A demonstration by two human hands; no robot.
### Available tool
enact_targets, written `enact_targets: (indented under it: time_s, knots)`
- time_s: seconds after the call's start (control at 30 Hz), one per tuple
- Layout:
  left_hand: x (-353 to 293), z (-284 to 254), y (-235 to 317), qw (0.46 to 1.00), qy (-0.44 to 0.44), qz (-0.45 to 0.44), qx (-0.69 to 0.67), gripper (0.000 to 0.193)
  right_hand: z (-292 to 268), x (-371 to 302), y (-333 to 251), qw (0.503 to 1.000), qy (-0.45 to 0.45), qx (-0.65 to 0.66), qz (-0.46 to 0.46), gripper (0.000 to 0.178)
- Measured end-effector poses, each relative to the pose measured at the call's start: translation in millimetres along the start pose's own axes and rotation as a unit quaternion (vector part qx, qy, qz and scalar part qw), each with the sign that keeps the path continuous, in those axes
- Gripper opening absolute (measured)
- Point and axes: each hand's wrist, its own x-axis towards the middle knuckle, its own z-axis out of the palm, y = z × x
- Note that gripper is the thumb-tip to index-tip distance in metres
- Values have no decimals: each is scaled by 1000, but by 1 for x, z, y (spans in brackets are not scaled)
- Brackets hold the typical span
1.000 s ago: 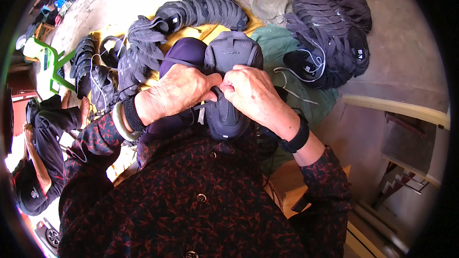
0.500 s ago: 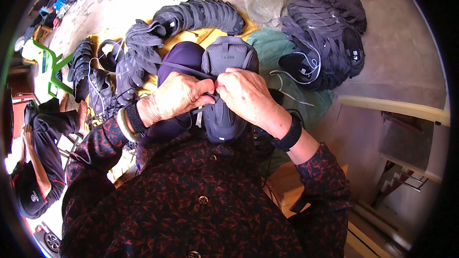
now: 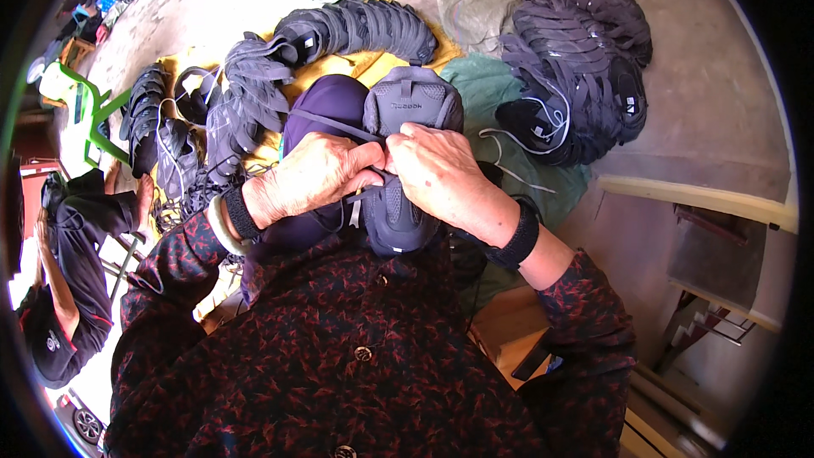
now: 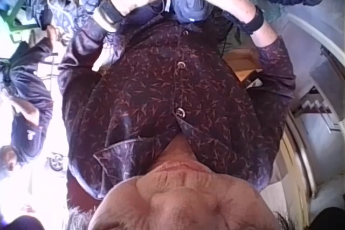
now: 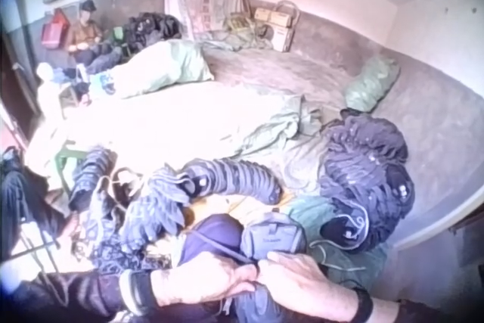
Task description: Lacing a black sneaker upper.
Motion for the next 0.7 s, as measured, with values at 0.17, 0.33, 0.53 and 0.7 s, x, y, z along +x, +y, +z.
enact_targets:
  time_s: [0.17, 0.33, 0.53, 0.7]
  knots:
    - [4, -6, 5, 997, -33, -35, -61, 22, -19, 7, -18, 988, -111, -91, 52, 11]
    - [2, -2, 2, 998, -23, -25, -45, 24, -54, 5, 23, 991, -3, -123, 56, 12]
    - [5, -10, 15, 997, -38, -72, 14, 25, -195, -70, 210, 875, 168, -354, 284, 30]
    - [-7, -15, 43, 973, 123, -107, 163, 34, -162, -78, 175, 799, 243, 217, 505, 18]
